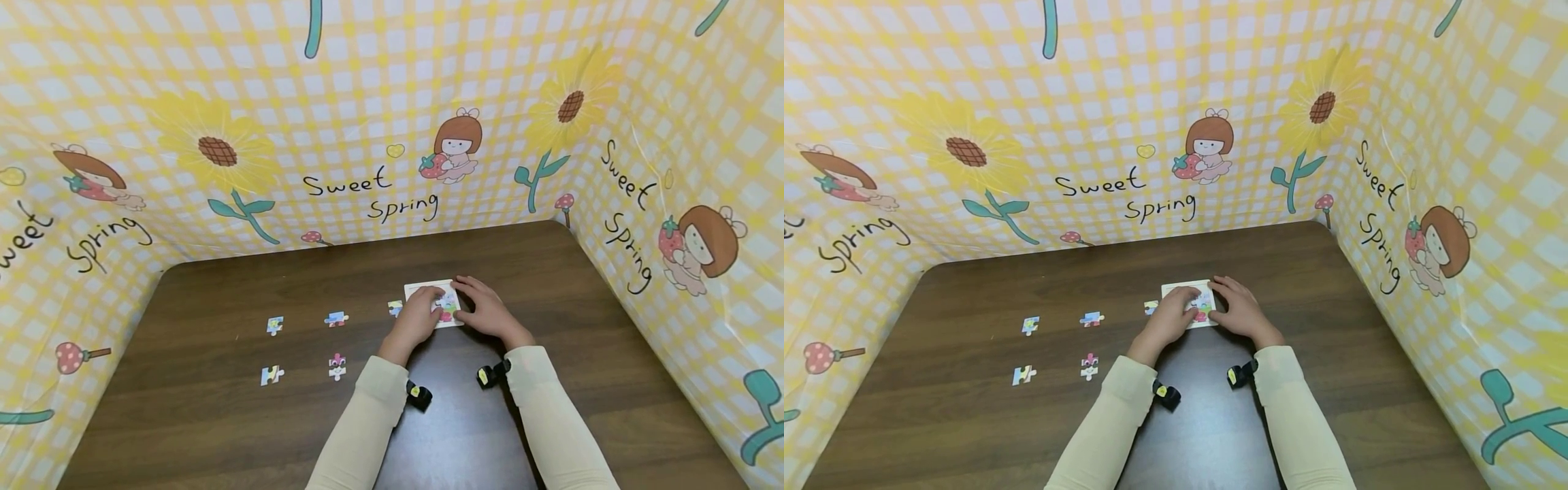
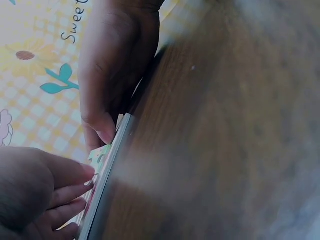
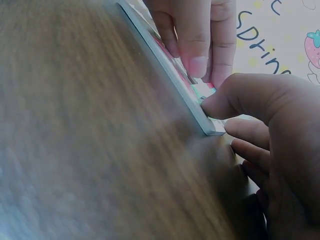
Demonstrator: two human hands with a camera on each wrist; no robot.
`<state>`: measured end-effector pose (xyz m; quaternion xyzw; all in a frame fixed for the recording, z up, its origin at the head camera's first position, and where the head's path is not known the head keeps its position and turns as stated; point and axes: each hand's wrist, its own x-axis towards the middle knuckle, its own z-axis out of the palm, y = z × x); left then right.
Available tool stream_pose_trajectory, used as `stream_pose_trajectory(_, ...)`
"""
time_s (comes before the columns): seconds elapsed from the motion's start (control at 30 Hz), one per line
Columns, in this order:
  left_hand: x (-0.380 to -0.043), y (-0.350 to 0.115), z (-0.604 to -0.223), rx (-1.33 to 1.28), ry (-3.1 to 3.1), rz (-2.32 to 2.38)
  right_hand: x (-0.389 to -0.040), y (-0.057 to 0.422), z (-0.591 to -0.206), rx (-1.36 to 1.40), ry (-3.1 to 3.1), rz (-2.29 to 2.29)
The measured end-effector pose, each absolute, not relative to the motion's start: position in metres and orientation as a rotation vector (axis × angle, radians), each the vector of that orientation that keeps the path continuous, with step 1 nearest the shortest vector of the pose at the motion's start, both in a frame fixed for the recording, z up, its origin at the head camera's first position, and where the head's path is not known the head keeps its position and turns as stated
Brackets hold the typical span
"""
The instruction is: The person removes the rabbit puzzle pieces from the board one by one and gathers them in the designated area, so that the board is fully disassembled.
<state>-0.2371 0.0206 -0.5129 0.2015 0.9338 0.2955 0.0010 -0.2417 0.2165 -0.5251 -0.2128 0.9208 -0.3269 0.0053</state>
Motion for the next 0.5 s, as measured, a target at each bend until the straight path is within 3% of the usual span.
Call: stream_pose_trajectory(0.5,-0.2419,0.0236,-0.5143,0.519,3.025,0.929,-0.2427,0.2178,-0.5250,-0.677,2.888,-1.011)
